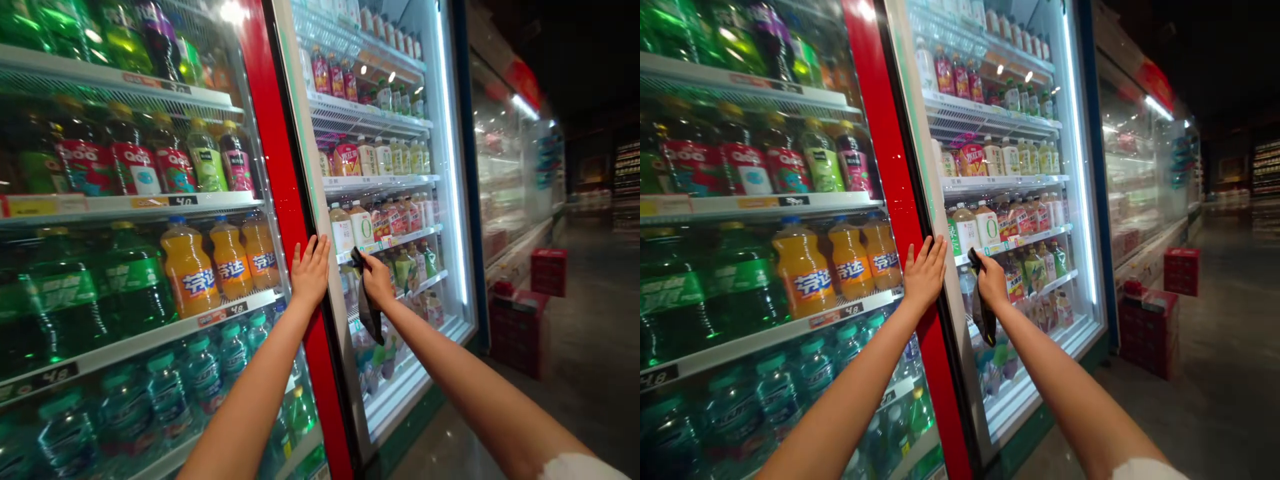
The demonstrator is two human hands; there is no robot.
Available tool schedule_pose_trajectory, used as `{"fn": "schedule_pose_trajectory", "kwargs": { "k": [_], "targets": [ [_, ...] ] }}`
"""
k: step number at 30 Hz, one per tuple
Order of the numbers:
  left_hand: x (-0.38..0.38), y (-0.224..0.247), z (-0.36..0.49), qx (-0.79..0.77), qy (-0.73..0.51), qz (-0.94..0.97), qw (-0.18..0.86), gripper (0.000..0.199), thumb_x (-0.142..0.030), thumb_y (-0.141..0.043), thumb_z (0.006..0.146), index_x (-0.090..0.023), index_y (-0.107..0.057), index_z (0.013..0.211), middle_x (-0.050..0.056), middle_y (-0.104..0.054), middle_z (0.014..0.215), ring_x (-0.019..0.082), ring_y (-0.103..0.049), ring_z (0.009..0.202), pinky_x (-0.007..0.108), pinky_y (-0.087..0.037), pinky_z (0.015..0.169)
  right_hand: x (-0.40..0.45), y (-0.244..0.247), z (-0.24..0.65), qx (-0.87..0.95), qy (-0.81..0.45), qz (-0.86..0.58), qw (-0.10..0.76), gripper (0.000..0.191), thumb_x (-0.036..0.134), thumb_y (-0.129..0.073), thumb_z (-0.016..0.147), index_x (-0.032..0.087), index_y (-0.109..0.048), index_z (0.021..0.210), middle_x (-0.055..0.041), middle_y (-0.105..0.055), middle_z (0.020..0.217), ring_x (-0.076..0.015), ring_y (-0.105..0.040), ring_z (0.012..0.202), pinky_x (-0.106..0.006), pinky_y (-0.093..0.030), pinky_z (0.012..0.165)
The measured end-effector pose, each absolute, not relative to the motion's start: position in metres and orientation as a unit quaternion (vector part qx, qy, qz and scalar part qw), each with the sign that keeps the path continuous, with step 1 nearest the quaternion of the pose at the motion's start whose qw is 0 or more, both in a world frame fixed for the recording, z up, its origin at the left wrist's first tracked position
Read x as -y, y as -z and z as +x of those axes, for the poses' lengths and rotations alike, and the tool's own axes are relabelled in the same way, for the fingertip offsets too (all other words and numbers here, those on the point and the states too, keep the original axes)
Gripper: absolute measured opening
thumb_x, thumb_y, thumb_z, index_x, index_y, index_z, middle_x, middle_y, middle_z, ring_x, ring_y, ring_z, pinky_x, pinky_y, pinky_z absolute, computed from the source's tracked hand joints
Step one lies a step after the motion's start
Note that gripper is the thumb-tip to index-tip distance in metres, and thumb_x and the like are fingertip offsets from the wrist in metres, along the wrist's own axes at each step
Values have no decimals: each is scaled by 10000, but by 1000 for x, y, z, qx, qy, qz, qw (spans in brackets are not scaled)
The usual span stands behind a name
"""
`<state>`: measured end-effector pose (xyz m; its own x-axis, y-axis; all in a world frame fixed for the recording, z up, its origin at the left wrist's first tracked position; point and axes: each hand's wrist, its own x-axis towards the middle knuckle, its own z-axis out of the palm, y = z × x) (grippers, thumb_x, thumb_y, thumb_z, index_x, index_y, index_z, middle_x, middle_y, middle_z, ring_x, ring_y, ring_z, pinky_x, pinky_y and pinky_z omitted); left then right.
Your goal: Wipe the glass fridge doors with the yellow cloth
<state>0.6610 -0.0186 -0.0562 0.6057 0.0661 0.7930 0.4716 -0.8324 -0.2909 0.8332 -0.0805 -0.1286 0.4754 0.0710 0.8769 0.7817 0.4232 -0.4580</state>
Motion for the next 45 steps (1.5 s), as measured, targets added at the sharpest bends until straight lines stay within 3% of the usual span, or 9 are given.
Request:
{"fn": "schedule_pose_trajectory", "kwargs": {
  "k": [4, 7, 13, 20, 26, 33, 38, 43, 45],
  "targets": [
    [17, 58, 660, 142, 424, -865, 228, 604, -198, -367, 996, -213, -305, 1597, 33, -272, 1667, 218, -145, 1581, 542, -42, 1307, 66, 103, 846, 346, 272, -471, 764, 355, 278, -423, 937, 175, -671, 1169, -154, -736, 1148, -270, -684, 1092, -471, -521, 1006],
    [19, 61, 659, 134, 426, -863, 235, 624, -332, -467, 992, -186, -339, 1585, 85, -270, 1665, 255, -157, 1582, 578, -33, 1296, 50, 82, 851, 295, 282, -446, 796, 326, 360, -404, 970, 181, -618, 1138, -151, -704, 1104, -256, -667, 1065, -474, -517, 985],
    [21, 64, 656, 131, 407, -866, 260, 1007, -577, -755, 770, -160, -336, 1585, 131, -224, 1678, 323, -142, 1582, 600, 41, 1279, 26, 71, 846, 293, 265, -394, 830, 290, 425, -433, 977, 204, -569, 1108, -95, -665, 1046, -202, -643, 987, -411, -530, 924],
    [16, 68, 669, 144, 459, -839, 253, 878, -195, -722, 786, -256, -354, 1581, 85, -278, 1659, 324, -194, 1570, 664, 35, 1264, 41, 86, 827, 364, 186, -340, 847, 319, 407, -425, 990, 214, -561, 1204, -62, -667, 1064, -181, -645, 925, -342, -556, 843],
    [15, 70, 672, 159, 469, -831, 253, 756, -60, -581, 791, -222, -466, 1520, 68, -315, 1642, 295, -219, 1566, 652, 2, 1276, 72, 118, 806, 521, 294, -383, 704, 549, 471, -674, 875, 227, -531, 1345, -147, -539, 1381, -298, -502, 1325, -488, -423, 1131],
    [18, 68, 669, 152, 464, -838, 244, 663, -256, -600, 905, -173, -429, 1541, 110, -342, 1629, 304, -271, 1549, 636, -78, 1281, 89, 77, 831, 503, 366, -400, 674, 355, 410, -714, 853, 259, -629, 1163, -101, -649, 1172, -297, -610, 1137, -495, -499, 1023],
    [20, 68, 666, 153, 462, -835, 255, 691, -288, -566, 932, -101, -364, 1566, 150, -305, 1644, 295, -204, 1567, 583, -103, 1293, 83, 14, 840, 475, 469, -436, 603, 301, 312, -676, 882, 282, -684, 1181, -108, -551, 1451, -336, -478, 1354, -527, -399, 1124],
    [17, 71, 657, 161, 443, -838, 276, 762, -263, -543, 931, -117, -238, 1614, 138, -245, 1667, 273, -163, 1576, 556, -60, 1298, 75, 59, 839, 530, 460, -535, 470, 466, 145, -470, 964, 263, -606, 1394, -130, -676, 1312, -296, -618, 1183, -448, -504, 1005],
    [16, 73, 655, 162, 431, -842, 283, 750, -278, -529, 942, -106, -236, 1612, 146, -228, 1670, 263, -173, 1574, 538, -80, 1300, 78, 97, 836, 534, 466, -552, 439, 492, 136, -457, 963, 271, -587, 1418, -135, -653, 1355, -316, -578, 1267, -481, -485, 1052]
  ]
}}
